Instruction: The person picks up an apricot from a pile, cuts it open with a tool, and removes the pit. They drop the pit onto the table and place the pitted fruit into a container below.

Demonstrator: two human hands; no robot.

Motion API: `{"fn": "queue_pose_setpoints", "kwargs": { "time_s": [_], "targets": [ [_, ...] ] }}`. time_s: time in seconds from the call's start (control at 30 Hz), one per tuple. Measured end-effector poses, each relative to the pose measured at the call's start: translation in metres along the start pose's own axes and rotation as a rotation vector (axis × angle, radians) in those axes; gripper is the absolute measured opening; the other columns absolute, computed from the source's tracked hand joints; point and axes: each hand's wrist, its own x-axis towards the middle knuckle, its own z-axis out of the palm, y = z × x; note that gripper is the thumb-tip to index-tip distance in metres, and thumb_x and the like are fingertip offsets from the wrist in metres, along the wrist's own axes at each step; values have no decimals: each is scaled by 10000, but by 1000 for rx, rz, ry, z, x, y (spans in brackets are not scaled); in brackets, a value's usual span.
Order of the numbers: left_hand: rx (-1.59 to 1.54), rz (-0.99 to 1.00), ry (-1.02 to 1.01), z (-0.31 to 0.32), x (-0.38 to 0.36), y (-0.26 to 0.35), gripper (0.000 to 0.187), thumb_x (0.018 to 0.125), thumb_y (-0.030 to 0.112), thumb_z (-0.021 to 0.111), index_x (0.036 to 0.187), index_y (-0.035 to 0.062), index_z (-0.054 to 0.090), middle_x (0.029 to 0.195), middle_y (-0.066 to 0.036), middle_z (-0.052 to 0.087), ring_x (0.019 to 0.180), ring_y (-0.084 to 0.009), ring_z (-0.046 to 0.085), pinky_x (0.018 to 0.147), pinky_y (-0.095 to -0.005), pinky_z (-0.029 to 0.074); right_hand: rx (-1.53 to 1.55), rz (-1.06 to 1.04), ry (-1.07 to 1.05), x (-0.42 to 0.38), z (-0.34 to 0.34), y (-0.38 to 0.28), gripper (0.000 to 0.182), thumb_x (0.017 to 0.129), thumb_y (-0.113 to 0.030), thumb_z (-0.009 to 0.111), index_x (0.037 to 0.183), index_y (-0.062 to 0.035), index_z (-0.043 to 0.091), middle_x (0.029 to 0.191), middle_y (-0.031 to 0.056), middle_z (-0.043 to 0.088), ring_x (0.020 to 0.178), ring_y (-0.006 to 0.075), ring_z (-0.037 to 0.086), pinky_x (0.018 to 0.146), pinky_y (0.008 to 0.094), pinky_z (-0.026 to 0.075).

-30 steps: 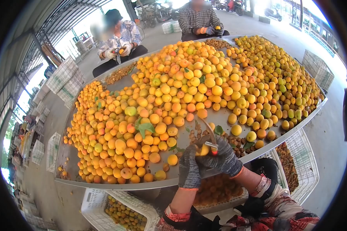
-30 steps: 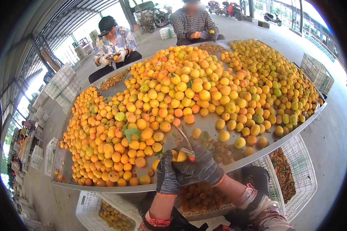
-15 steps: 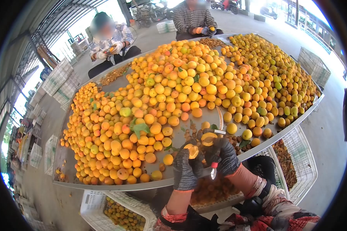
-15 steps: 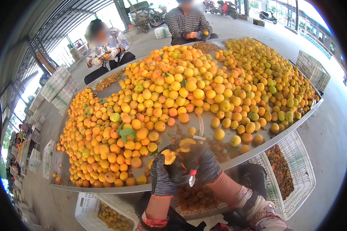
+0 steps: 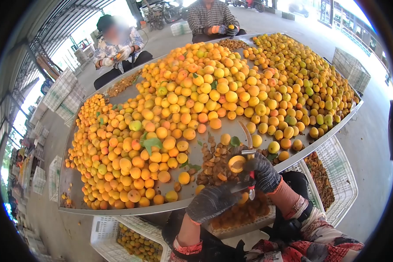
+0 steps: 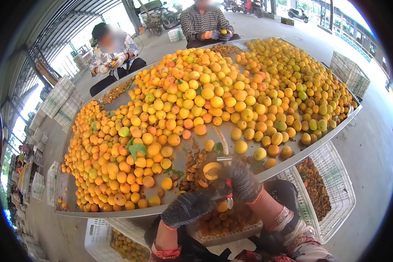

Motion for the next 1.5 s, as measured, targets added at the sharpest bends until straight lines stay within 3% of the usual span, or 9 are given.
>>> {"fn": "queue_pose_setpoints", "kwargs": {
  "time_s": [0.1,0.3,0.37,0.5,1.03,1.2,1.23,1.3,1.5],
  "targets": [
    [-501,-271,241,5,2,-5,275,859,183,546,1053,-10,565,807,-41,607,742,-109,576,618,-254,449,-30,-25,-40,6,1,5,322,738,-157,596,1020,-25,512,709,13,535,545,79,509,455,203,403],
    [-658,-272,543,15,25,-6,258,861,186,546,1041,3,564,810,-24,592,687,-73,533,616,-199,430,-28,-84,59,10,26,14,294,760,-148,636,1011,-37,531,708,4,556,528,57,512,421,187,386],
    [-646,-299,571,19,26,-14,265,860,185,544,1053,4,558,834,-27,589,706,-73,533,625,-202,434,-119,-67,11,13,20,19,322,745,-91,618,1045,-31,515,889,55,583,715,137,578,620,259,497],
    [-703,-212,826,28,36,-13,207,858,177,549,988,21,589,813,-21,578,672,-60,500,602,-214,414,-214,-121,54,13,20,23,276,761,-75,611,1022,-34,532,868,39,584,689,123,569,604,245,485],
    [-1239,-229,764,23,36,-7,295,848,202,535,1104,56,514,927,-28,542,738,-83,542,508,-202,465,108,-540,141,26,51,-18,225,818,-204,570,1002,-99,497,643,11,499,430,97,445,376,228,384],
    [-1368,-435,905,42,42,-37,326,885,262,472,1105,26,514,948,-63,557,812,-118,543,675,-239,474,138,-641,202,31,73,-22,230,825,-166,560,1032,-104,482,605,14,465,391,87,371,340,240,322],
    [-1367,-438,905,46,42,-43,326,885,262,472,1105,26,514,948,-63,557,812,-118,543,675,-239,474,105,-661,195,35,72,-18,230,824,-161,562,1032,-101,483,610,16,469,393,92,380,343,241,328],
    [-208,-63,842,49,40,-47,396,770,44,543,1149,-9,443,1089,-184,519,988,-309,517,880,-381,403,61,-646,149,39,67,-11,245,821,-146,567,1045,-91,483,653,25,500,425,106,429,368,242,354],
    [-2,-20,819,47,38,-41,544,646,12,622,1152,-19,425,1085,-180,519,975,-332,521,863,-387,414,-80,-763,184,44,57,2,265,819,-139,585,1057,-72,490,734,29,539,544,96,490,445,222,400]
  ]
}}
